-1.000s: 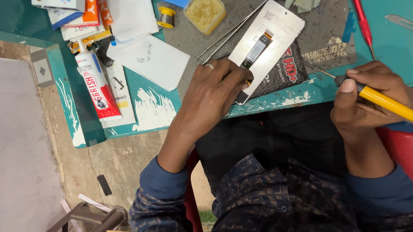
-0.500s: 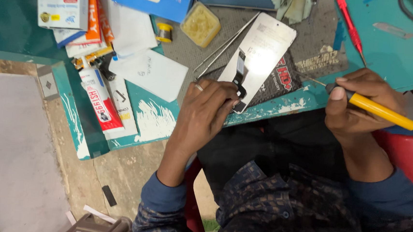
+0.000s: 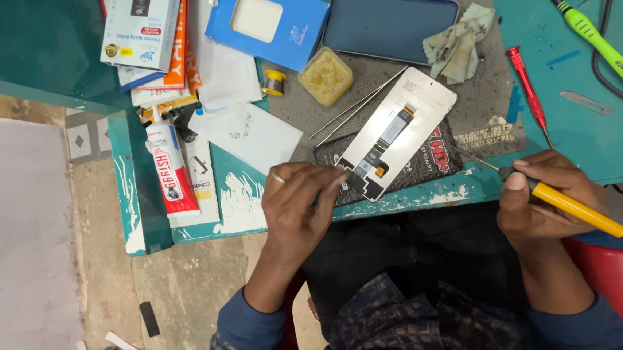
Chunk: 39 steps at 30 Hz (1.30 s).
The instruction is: The person uses a soldering iron to apply heat to a small electronic component on a circuit board. They hold the board steady with one hand while manipulating the soldering iron with the other, focusing on specific connection points.
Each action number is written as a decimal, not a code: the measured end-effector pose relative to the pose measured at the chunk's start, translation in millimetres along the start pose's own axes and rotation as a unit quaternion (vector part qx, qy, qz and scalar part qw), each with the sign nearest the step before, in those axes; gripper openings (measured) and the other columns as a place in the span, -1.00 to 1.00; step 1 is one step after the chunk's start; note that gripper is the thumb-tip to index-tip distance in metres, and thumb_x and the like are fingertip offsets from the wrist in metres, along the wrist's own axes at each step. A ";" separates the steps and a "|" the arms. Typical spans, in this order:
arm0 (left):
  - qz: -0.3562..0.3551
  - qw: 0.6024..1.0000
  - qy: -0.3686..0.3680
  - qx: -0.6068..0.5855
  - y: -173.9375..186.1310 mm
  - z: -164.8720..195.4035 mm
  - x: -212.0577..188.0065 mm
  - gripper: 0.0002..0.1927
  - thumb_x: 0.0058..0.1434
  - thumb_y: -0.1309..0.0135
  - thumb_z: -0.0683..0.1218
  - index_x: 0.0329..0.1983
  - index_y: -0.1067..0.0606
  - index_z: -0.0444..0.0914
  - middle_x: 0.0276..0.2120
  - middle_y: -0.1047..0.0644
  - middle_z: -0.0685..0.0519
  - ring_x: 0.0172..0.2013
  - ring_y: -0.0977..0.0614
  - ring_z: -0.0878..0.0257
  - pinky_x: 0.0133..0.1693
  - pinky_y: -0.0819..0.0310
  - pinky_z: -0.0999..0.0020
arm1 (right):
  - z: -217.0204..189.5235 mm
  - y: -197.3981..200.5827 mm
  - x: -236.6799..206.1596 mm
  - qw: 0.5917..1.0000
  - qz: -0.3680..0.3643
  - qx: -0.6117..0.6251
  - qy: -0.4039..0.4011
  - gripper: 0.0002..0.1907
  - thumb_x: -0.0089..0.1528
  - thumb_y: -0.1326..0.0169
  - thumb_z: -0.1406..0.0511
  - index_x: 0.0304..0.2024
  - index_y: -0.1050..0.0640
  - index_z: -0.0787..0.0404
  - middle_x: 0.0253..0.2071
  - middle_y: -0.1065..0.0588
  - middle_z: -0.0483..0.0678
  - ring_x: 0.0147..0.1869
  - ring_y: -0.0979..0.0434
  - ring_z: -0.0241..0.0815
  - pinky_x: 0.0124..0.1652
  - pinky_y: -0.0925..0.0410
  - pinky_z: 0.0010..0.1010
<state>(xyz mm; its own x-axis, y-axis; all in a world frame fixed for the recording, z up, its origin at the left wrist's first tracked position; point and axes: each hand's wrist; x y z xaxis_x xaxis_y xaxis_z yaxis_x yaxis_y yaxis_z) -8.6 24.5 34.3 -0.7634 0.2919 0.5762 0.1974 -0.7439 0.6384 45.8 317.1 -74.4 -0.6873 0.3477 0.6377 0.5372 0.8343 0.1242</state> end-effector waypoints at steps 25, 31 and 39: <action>-0.118 0.990 -0.037 -0.060 -18.8 5.7 2.9 -0.79 0.29 -0.36 -0.21 -0.09 -0.57 -0.29 -0.09 -0.62 0.07 -0.07 -0.59 0.14 -0.08 -0.41 0.21 | -6.2 36.1 -11.4 1.000 0.019 0.005 -0.019 -0.59 0.43 -0.26 0.15 -0.08 -0.39 0.34 -0.43 -0.41 0.10 -0.45 -0.45 -0.14 -0.44 -0.33 -0.50; -0.134 0.988 -0.049 -0.052 -19.7 -0.5 -4.0 -0.75 0.24 -0.36 -0.23 -0.06 -0.58 -0.28 -0.07 -0.61 0.06 -0.04 -0.59 0.13 -0.06 -0.45 0.19 | -4.7 41.8 -9.6 1.000 0.010 -0.012 0.016 -0.59 0.40 -0.26 0.16 -0.12 -0.41 0.38 -0.48 -0.43 0.15 -0.47 -0.48 -0.08 -0.42 -0.34 -0.43; -0.119 0.991 -0.053 -0.030 -2.8 -2.5 47.7 -0.81 0.36 -0.40 -0.14 -0.17 -0.57 -0.25 -0.12 -0.59 0.04 0.00 -0.59 0.15 -0.09 -0.39 0.20 | -12.1 43.8 -13.4 0.999 0.006 -0.029 0.010 -0.63 0.44 -0.15 0.20 -0.10 -0.37 0.42 -0.41 -0.37 0.18 -0.45 -0.41 -0.03 -0.42 -0.29 -0.35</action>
<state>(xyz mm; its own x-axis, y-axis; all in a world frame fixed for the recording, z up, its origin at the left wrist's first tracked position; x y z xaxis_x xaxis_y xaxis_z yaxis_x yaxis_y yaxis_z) -47.1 39.0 58.7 -0.7139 0.5231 0.4655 -0.0203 -0.6799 0.7330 84.4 343.8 -68.3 -0.6709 0.3487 0.6545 0.5738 0.8032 0.1602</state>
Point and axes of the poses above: each hand's wrist, its own x-axis towards the middle knuckle, its own y-axis out of the back of the hand, z = x × y
